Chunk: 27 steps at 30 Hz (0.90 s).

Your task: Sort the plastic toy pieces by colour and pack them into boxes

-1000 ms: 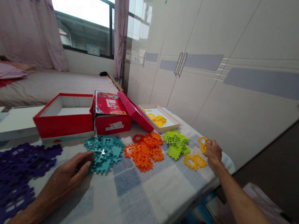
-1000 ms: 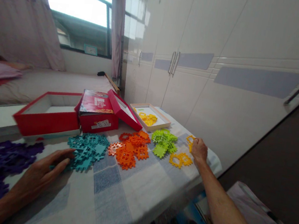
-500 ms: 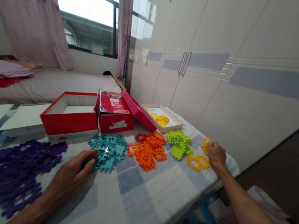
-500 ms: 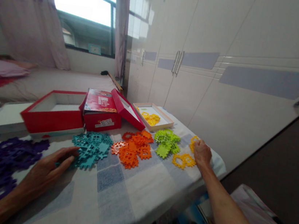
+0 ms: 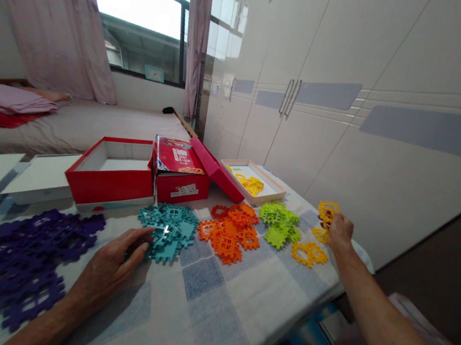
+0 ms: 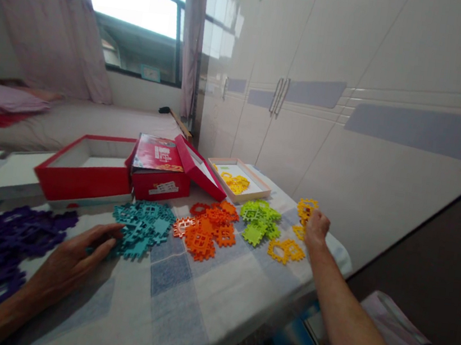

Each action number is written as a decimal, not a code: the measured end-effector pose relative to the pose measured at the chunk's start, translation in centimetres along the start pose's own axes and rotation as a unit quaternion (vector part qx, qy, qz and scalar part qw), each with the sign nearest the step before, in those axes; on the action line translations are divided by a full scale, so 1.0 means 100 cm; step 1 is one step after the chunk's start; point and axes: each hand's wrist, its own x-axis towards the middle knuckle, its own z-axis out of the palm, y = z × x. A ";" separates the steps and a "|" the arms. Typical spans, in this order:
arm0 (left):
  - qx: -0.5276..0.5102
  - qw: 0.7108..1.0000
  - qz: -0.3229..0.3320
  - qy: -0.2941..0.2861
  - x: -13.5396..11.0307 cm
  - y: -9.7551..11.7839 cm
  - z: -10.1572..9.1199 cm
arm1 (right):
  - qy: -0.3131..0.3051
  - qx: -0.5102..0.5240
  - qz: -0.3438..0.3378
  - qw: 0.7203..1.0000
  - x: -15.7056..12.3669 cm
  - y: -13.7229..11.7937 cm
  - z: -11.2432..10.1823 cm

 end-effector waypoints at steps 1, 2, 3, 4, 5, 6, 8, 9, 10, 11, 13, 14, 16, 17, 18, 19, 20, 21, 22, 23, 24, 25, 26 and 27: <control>-0.002 1.000 0.000 0.001 0.000 0.000 0.000 | -0.004 0.051 0.021 0.998 0.000 -0.012 0.007; -0.004 1.000 -0.001 0.001 0.000 0.000 0.000 | -0.010 0.095 0.040 0.995 0.001 -0.026 0.016; -0.005 1.000 -0.001 0.001 0.000 0.000 0.000 | -0.019 0.128 0.053 0.990 0.002 -0.041 0.026; -0.005 1.000 -0.001 0.001 -0.001 0.000 0.000 | -0.029 0.159 0.062 0.985 0.004 -0.057 0.037; -0.005 1.000 0.001 0.000 -0.001 -0.001 -0.001 | -0.038 0.184 0.070 0.980 0.007 -0.074 0.049; -0.003 1.000 0.003 0.000 -0.001 -0.001 -0.001 | -0.046 0.203 0.075 0.975 0.011 -0.092 0.061; -0.001 1.000 0.005 0.000 -0.001 0.000 -0.002 | -0.056 0.218 0.081 0.971 0.018 -0.124 0.085; -0.002 1.000 0.007 0.000 -0.001 0.000 -0.002 | -0.057 0.216 0.082 0.971 0.021 -0.138 0.096; -0.004 1.000 0.009 0.001 -0.001 0.001 -0.002 | -0.058 0.208 0.080 0.973 0.023 -0.150 0.106; -0.007 1.000 0.009 0.001 -0.001 0.001 -0.002 | -0.059 0.197 0.077 0.976 0.023 -0.159 0.114; -0.011 1.000 0.009 0.001 -0.001 0.002 -0.002 | -0.060 0.167 0.058 0.982 0.019 -0.169 0.126; -0.013 1.000 0.008 0.001 -0.001 0.002 -0.001 | -0.064 0.151 0.042 0.985 0.014 -0.171 0.130; -0.015 1.000 0.002 -0.003 -0.001 0.001 0.000 | -0.080 0.123 -0.001 0.989 0.003 -0.169 0.131; -0.016 1.000 0.001 -0.004 -0.001 0.001 0.000 | -0.090 0.110 -0.024 0.990 -0.003 -0.165 0.127; -0.018 1.000 -0.001 -0.005 -0.001 0.001 0.000 | -0.098 0.096 -0.046 0.989 -0.008 -0.159 0.121; -0.019 1.000 -0.001 -0.007 -0.002 0.000 0.001 | -0.104 0.083 -0.065 0.989 -0.012 -0.152 0.113; -0.020 1.000 -0.002 -0.009 -0.002 0.000 0.001 | -0.105 0.073 -0.079 0.989 -0.013 -0.142 0.103; -0.020 1.000 -0.002 -0.011 -0.002 0.000 0.001 | -0.101 0.060 -0.092 0.989 -0.013 -0.131 0.090; -0.020 1.000 -0.002 -0.012 -0.002 0.001 0.001 | -0.092 0.037 -0.104 0.990 -0.011 -0.117 0.077; -0.020 1.000 -0.004 -0.013 -0.002 0.001 0.001 | -0.085 -0.003 -0.114 0.990 -0.007 -0.102 0.063; -0.019 1.000 -0.005 -0.013 -0.002 0.001 0.001 | -0.081 -0.060 -0.124 0.987 -0.002 -0.085 0.049; -0.019 1.000 -0.005 -0.012 -0.002 0.001 0.001 | -0.084 -0.125 -0.127 0.980 0.004 -0.067 0.035; -0.020 1.000 -0.005 -0.012 -0.002 0.001 0.001 | -0.093 -0.183 -0.125 0.971 0.009 -0.048 0.023; -0.020 1.000 -0.004 -0.012 -0.002 0.001 0.000 | -0.106 -0.228 -0.118 0.961 0.014 -0.030 0.012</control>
